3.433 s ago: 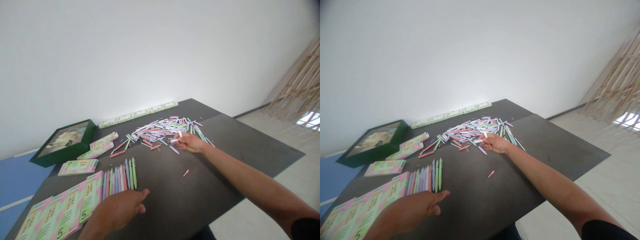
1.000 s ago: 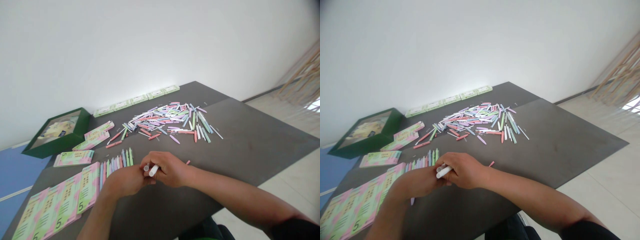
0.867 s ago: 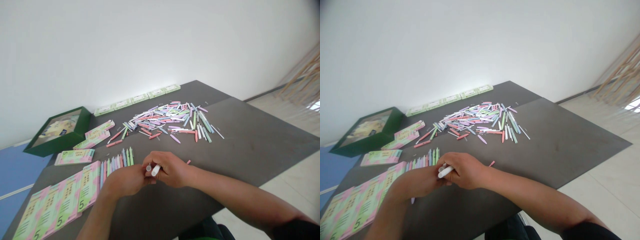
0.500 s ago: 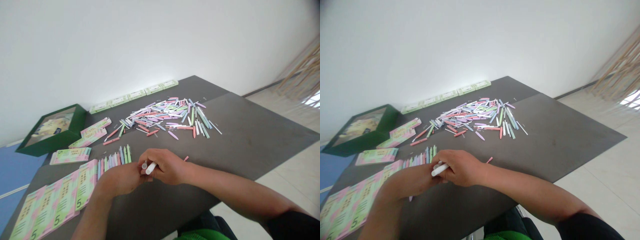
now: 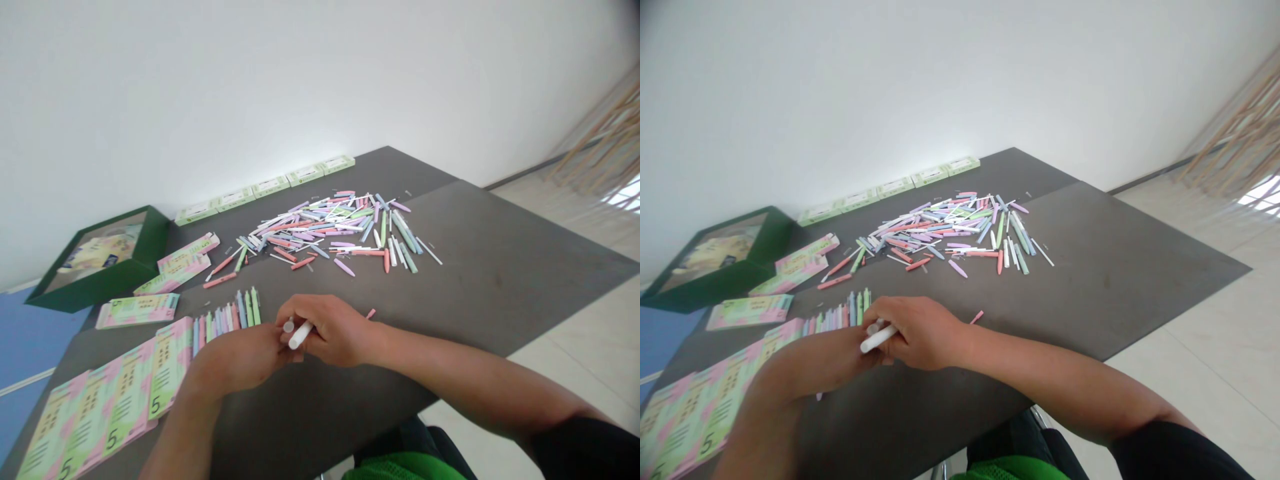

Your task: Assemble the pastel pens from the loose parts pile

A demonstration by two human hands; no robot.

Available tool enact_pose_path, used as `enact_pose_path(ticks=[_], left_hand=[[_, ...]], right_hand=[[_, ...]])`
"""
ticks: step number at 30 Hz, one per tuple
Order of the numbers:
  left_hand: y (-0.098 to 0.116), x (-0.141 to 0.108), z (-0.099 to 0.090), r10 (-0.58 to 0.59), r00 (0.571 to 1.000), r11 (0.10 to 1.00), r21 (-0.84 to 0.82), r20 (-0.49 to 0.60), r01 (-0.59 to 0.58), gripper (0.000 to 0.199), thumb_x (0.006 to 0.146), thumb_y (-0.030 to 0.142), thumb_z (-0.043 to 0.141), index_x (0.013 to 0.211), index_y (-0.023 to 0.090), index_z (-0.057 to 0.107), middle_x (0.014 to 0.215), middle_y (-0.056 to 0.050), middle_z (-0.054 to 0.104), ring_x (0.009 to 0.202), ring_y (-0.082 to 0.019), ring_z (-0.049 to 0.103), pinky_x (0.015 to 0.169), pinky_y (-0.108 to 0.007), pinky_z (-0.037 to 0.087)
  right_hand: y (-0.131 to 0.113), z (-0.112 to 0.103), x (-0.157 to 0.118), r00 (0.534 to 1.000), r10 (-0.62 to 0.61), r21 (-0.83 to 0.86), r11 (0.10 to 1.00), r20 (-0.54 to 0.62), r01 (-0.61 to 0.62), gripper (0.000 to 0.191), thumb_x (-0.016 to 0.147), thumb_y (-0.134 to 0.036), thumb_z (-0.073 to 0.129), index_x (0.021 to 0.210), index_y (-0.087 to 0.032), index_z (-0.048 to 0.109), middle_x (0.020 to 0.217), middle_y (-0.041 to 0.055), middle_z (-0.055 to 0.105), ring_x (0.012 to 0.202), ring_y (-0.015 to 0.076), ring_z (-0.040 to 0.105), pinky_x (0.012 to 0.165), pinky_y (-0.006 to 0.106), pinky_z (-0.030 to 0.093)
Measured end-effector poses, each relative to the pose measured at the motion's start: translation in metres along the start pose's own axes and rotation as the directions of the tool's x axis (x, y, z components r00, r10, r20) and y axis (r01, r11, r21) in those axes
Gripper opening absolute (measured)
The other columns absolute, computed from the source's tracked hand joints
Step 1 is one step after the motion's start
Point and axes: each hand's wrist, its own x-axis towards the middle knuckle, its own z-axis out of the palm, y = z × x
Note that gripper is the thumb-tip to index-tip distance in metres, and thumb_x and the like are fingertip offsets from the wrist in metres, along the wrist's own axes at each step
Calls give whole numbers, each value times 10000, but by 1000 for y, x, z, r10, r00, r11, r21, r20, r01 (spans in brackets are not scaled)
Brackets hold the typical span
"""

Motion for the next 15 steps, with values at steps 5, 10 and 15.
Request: enact_pose_path(ticks=[5,10,15], left_hand=[[-8,1,-2,53,995,999,-3,83,-53,579,878,402,361,1380,125,282,1088,-115,631,956,-247,587,783,-303,431],[-14,-2,1,68,993,997,-53,102,-63,606,890,416,349,1411,140,212,1168,-105,599,1029,-231,558,841,-295,403],[-12,-7,1,74,991,994,-90,109,-65,581,890,364,360,1413,160,209,1070,-65,656,965,-213,587,787,-277,421]], right_hand=[[42,-1,9,871,467,491,801,-156,-342,60,747,-172,486,803,-180,508,552,-60,459,462,80,396,456,196,293],[82,-7,8,729,659,877,225,183,-424,108,703,-153,509,792,-188,458,532,-42,525,377,61,346,406,186,259],[88,-7,6,833,514,943,127,204,-309,172,753,-169,546,917,-205,509,706,-14,583,513,76,465,507,212,374]])
